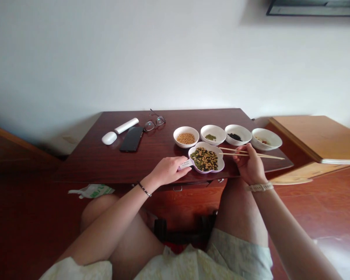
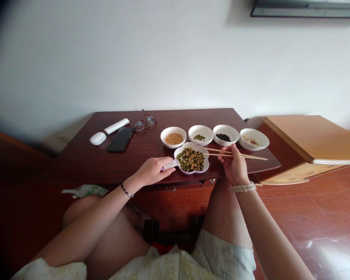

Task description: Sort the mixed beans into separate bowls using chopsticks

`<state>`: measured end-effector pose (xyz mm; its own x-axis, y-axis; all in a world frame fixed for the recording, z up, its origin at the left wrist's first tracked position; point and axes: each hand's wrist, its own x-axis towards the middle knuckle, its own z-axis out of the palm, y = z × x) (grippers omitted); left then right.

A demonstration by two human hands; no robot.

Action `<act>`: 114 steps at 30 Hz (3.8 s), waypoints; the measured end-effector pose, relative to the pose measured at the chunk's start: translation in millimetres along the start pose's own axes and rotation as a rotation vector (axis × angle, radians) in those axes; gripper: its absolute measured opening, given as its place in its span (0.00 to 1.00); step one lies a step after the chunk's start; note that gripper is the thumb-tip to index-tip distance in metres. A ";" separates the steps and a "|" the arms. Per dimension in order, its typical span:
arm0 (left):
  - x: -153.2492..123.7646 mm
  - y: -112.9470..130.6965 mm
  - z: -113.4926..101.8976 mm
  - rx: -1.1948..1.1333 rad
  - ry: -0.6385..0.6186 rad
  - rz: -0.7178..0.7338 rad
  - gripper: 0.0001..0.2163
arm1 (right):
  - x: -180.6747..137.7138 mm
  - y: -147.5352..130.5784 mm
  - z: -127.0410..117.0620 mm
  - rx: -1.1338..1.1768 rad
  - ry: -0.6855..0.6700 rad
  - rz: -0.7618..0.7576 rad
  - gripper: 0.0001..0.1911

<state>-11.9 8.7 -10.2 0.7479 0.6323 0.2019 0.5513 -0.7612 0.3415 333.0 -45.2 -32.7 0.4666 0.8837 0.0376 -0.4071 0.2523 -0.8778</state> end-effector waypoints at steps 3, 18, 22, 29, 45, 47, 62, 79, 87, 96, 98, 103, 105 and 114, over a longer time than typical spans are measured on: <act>0.7 1.2 -0.1 0.017 0.005 -0.008 0.15 | 0.0 0.4 -0.7 -0.044 -0.014 -0.023 0.21; 2.7 -0.2 -1.5 0.007 -0.006 -0.013 0.15 | -6.3 -3.1 -1.2 -0.091 -0.139 0.061 0.24; 1.4 0.6 -1.8 0.016 -0.004 -0.017 0.15 | -9.0 -2.1 0.1 -0.146 -0.143 0.008 0.20; 0.6 1.2 -2.1 0.029 -0.002 -0.015 0.15 | -13.9 -4.1 1.3 -0.183 -0.167 -0.020 0.18; -0.7 4.7 -4.0 0.023 0.003 -0.007 0.15 | -15.2 -3.9 -2.0 -0.193 -0.185 -0.004 0.20; -0.6 5.1 -4.0 0.031 0.002 -0.006 0.15 | -14.4 -3.3 -2.5 -0.194 -0.181 0.005 0.19; -3.9 5.5 -5.9 -0.056 0.015 -0.048 0.20 | -18.3 -0.8 2.1 -0.240 -0.142 -0.016 0.22; -13.2 79.8 3.1 0.353 0.558 0.737 0.16 | -31.9 -58.3 137.5 -1.471 -0.608 -1.067 0.10; 3.4 105.8 6.4 0.378 0.500 0.557 0.23 | -25.8 -37.5 166.0 -1.653 -0.773 -1.177 0.13; 2.0 84.7 -9.3 0.345 0.688 0.523 0.23 | -29.6 -28.6 152.4 -1.578 -0.739 -1.180 0.10; 2.1 67.1 -11.9 0.292 0.746 0.475 0.24 | -26.1 -24.1 145.1 -1.512 -0.735 -1.248 0.11; 0.2 32.3 -17.3 0.263 0.885 0.449 0.22 | -14.2 -13.1 123.3 -1.447 -0.733 -1.381 0.12; -2.0 24.9 -19.3 0.250 0.934 0.452 0.20 | -10.6 -11.2 116.7 -1.440 -0.719 -1.406 0.13; -3.2 -4.2 -11.6 0.169 0.439 0.102 0.12 | -13.8 -20.3 91.8 -1.224 -0.686 -1.506 0.10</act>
<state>-20.9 11.6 -1.6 0.5944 0.5266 0.6078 0.5629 -0.8122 0.1532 262.7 -26.3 28.5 -0.5644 0.3231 0.7596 0.6932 0.6852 0.2236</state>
